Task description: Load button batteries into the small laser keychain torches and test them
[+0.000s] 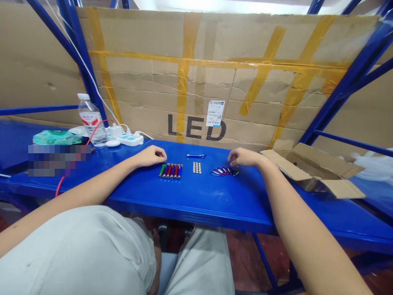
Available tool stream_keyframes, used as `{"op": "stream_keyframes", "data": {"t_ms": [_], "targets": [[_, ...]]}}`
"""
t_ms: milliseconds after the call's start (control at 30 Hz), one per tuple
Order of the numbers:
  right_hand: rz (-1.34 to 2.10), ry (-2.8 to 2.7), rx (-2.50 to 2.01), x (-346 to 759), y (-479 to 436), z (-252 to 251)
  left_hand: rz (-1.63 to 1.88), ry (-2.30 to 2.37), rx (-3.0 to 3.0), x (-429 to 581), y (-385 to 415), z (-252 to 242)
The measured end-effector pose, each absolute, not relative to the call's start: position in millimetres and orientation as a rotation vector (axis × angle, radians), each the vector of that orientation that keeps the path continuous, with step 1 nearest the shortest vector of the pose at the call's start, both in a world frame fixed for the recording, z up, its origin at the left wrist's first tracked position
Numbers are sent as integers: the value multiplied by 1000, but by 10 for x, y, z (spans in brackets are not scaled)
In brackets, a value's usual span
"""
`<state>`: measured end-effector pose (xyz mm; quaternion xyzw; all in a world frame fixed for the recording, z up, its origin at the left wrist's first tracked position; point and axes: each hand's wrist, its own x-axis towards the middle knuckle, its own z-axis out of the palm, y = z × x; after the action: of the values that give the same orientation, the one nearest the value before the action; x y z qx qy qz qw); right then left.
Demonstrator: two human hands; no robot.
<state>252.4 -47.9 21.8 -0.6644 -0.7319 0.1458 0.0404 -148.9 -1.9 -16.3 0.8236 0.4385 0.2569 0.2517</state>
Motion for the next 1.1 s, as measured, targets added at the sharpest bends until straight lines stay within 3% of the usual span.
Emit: {"op": "stream_keyframes", "data": {"t_ms": [867, 1100], "targets": [[596, -2229, -2064, 2364, -566, 214, 661, 1144, 2171, -1440, -70, -134], [315, -2271, -2016, 2390, -519, 234, 667, 1153, 2173, -1421, -52, -153]]}}
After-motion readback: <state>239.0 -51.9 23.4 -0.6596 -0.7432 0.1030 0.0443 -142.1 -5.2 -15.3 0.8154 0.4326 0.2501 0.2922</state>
